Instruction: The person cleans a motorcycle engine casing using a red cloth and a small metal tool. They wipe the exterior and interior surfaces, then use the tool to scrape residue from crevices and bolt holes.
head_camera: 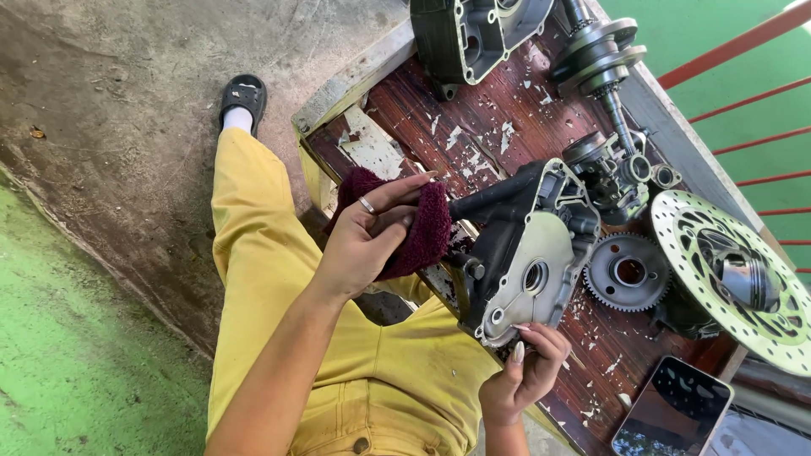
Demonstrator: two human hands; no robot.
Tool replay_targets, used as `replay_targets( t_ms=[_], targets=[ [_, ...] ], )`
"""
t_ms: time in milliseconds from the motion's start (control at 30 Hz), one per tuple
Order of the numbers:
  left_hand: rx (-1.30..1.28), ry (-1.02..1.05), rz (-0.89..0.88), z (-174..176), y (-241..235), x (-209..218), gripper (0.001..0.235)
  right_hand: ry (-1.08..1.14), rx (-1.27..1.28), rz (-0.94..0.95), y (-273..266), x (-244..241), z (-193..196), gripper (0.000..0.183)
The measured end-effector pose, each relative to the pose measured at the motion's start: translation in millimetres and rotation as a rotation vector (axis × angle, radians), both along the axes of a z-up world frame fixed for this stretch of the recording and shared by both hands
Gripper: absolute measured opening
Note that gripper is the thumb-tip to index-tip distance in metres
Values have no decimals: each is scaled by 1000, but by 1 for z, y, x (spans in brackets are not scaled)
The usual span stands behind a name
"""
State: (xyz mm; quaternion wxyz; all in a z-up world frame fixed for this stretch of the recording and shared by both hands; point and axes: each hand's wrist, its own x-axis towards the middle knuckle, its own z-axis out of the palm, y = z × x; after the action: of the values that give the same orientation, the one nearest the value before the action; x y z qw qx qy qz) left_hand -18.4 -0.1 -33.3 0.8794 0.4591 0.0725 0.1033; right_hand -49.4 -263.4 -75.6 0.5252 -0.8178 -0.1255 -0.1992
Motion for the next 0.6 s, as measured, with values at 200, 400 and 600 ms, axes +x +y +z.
replay_targets(
  t_ms=[200, 400, 600],
  targets=[
    [-107, -134, -78, 24, -1, -8, 55, -12, -46, -11, 0, 0, 1, 19],
    [1309, -265, -272, 89, 6, -12, 72, -14, -51, -14, 2, 0, 2, 19],
    [1918, -222, -103, 85, 15, -7, 46, -18, -54, -17, 2, 1, 2, 19]
  ],
)
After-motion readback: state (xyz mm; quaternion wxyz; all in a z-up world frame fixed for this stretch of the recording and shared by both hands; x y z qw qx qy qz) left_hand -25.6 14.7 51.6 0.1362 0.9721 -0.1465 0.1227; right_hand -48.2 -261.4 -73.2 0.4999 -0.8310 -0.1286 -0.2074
